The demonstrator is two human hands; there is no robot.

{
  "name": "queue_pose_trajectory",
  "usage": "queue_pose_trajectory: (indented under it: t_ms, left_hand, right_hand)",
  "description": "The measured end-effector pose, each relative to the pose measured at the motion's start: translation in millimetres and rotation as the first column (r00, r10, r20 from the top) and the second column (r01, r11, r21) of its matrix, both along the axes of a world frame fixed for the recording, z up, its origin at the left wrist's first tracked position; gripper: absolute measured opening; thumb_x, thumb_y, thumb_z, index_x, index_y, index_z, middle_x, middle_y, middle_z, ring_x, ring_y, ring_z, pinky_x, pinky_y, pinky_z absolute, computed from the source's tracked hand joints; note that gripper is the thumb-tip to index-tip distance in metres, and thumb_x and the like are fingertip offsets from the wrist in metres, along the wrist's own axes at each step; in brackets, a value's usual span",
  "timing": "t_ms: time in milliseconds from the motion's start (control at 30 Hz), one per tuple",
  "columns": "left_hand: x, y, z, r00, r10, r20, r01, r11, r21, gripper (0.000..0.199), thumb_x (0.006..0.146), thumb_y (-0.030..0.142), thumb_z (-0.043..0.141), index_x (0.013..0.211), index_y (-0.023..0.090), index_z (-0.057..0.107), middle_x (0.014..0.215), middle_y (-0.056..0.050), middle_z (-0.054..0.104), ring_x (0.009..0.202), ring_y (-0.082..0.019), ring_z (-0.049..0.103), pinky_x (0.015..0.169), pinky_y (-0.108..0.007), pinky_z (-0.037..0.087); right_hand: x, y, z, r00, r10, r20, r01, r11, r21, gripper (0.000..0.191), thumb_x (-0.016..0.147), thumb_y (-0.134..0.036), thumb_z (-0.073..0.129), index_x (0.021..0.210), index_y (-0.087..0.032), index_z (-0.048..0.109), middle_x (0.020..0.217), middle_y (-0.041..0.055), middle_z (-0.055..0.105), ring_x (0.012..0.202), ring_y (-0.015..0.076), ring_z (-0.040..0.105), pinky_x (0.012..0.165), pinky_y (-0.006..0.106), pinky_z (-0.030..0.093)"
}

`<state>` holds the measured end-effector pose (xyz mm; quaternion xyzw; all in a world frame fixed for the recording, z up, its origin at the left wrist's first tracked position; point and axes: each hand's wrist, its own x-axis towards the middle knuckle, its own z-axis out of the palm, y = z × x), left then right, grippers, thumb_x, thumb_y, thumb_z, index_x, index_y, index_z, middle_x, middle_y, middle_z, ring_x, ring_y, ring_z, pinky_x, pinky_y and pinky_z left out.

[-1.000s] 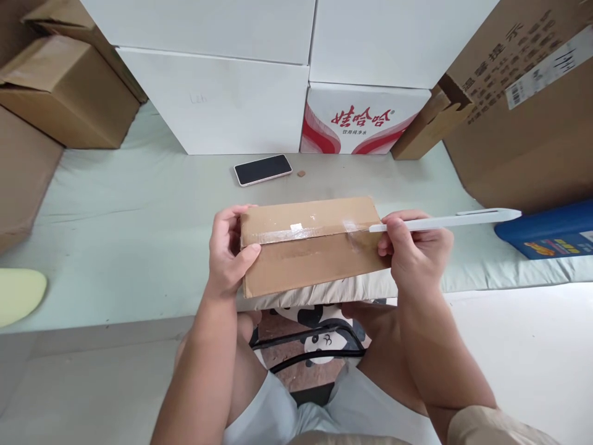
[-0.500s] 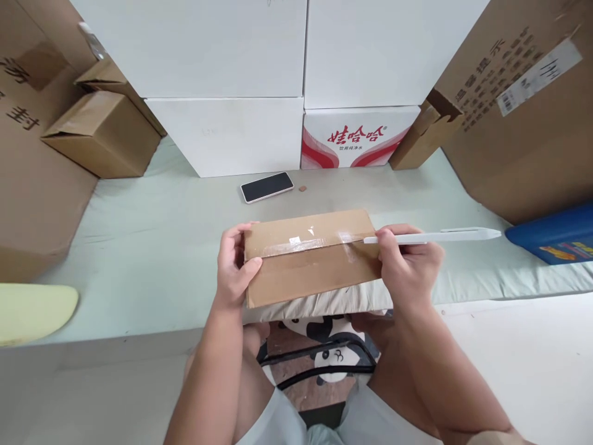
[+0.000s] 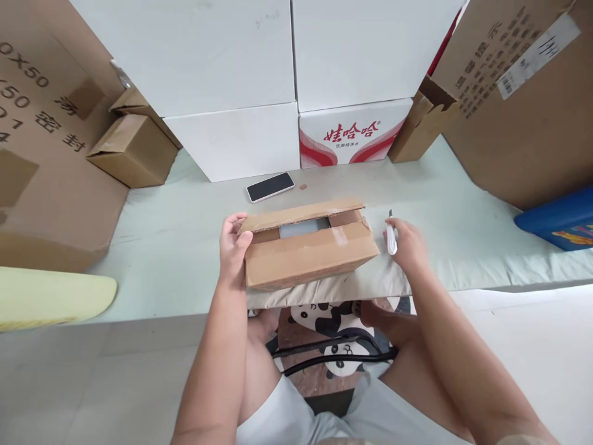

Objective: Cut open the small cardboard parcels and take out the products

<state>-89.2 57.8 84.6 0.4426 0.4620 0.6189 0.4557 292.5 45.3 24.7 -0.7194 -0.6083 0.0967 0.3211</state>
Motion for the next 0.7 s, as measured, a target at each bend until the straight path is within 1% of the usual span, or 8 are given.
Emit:
queue_pose_trajectory:
  t_ms: [133, 233, 300, 400, 467, 533, 600, 700]
  left_hand:
    - [3, 8, 8.9, 0.995, 0.1, -0.02, -0.1, 0.995, -0.016, 0.063, 0.059, 0.069, 0.088, 0.093, 0.024, 0.059, 0.088, -0.002, 0.067, 0.073, -0.016, 0.065, 0.065, -0.027, 0.052]
    - [3, 12, 11.5, 0.945, 0.32, -0.062, -0.311, 0.942, 0.129, 0.062, 0.055, 0.065, 0.092, 0.082, 0.022, 0.057, 0.079, 0.003, 0.06, 0.068, -0.011, 0.058, 0.065, -0.023, 0.048]
    - [4, 9, 12.2, 0.917, 0.381, -0.116, -0.356, 0.915, 0.191, 0.059, 0.058, 0.065, 0.091, 0.073, 0.021, 0.054, 0.068, 0.005, 0.053, 0.06, -0.008, 0.05, 0.058, -0.022, 0.041]
    - [5, 2, 11.6, 0.935, 0.307, -0.178, -0.281, 0.946, 0.16, 0.058, 0.075, 0.072, 0.075, 0.063, 0.02, 0.053, 0.061, 0.002, 0.054, 0.055, -0.011, 0.05, 0.054, -0.025, 0.04]
    - [5, -1, 9.2, 0.949, 0.282, -0.141, -0.268, 0.957, 0.111, 0.059, 0.082, 0.076, 0.064, 0.062, 0.02, 0.056, 0.062, -0.001, 0.059, 0.059, -0.015, 0.058, 0.058, -0.028, 0.046]
    - [3, -1, 5.6, 0.957, 0.268, -0.109, -0.263, 0.963, 0.057, 0.057, 0.083, 0.074, 0.062, 0.066, 0.02, 0.062, 0.066, -0.003, 0.064, 0.064, -0.018, 0.064, 0.061, -0.03, 0.05]
    - [-2, 0, 3.1, 0.965, 0.21, -0.158, -0.207, 0.978, 0.036, 0.047, 0.08, 0.067, 0.07, 0.073, 0.02, 0.07, 0.078, -0.006, 0.072, 0.075, -0.021, 0.069, 0.067, -0.032, 0.053]
    - [-13, 1, 9.6, 0.934, 0.082, -0.349, -0.053, 0.994, 0.092, 0.032, 0.08, 0.054, 0.076, 0.085, 0.022, 0.078, 0.1, -0.008, 0.079, 0.097, -0.026, 0.073, 0.083, -0.037, 0.057]
  right_hand:
    - [5, 0, -5.3, 1.0, -0.002, 0.004, 0.002, 1.0, -0.019, 0.041, 0.079, -0.018, 0.05, 0.111, -0.016, 0.076, 0.115, 0.0175, 0.073, 0.108, 0.0304, 0.067, 0.098, 0.048, 0.052]
    - [-13, 1, 15.2, 0.995, 0.063, -0.08, -0.053, 0.991, 0.123, 0.033, 0.087, -0.026, 0.049, 0.104, -0.019, 0.077, 0.109, 0.0126, 0.075, 0.1, 0.0254, 0.07, 0.092, 0.044, 0.056]
    - [-31, 0, 32.7, 0.964, 0.196, -0.18, -0.143, 0.953, 0.268, 0.026, 0.091, -0.031, 0.053, 0.096, -0.022, 0.077, 0.101, 0.0084, 0.077, 0.095, 0.0224, 0.072, 0.088, 0.041, 0.057]
    - [-55, -2, 52.6, 0.87, 0.372, -0.323, -0.223, 0.882, 0.416, 0.019, 0.092, -0.034, 0.062, 0.087, -0.025, 0.077, 0.094, 0.0061, 0.078, 0.095, 0.0214, 0.074, 0.085, 0.038, 0.058]
    - [-62, -4, 59.9, 0.812, 0.431, -0.394, -0.239, 0.861, 0.45, 0.02, 0.092, -0.039, 0.065, 0.083, -0.026, 0.077, 0.092, 0.0063, 0.079, 0.096, 0.023, 0.076, 0.084, 0.039, 0.06]
    - [-63, -5, 64.7, 0.739, 0.536, -0.407, -0.352, 0.823, 0.446, 0.028, 0.091, -0.049, 0.068, 0.079, -0.026, 0.078, 0.084, 0.0059, 0.078, 0.093, 0.0249, 0.077, 0.09, 0.043, 0.06]
    - [-60, -5, 69.6, 0.637, 0.679, -0.365, -0.548, 0.732, 0.405, 0.041, 0.086, -0.066, 0.068, 0.081, -0.028, 0.08, 0.083, 0.0066, 0.079, 0.099, 0.0286, 0.077, 0.105, 0.052, 0.054]
    - [-58, -3, 79.2, 0.524, 0.801, -0.291, -0.733, 0.598, 0.325, 0.069, 0.071, -0.087, 0.064, 0.105, -0.03, 0.082, 0.111, 0.0108, 0.079, 0.123, 0.0359, 0.068, 0.119, 0.061, 0.037]
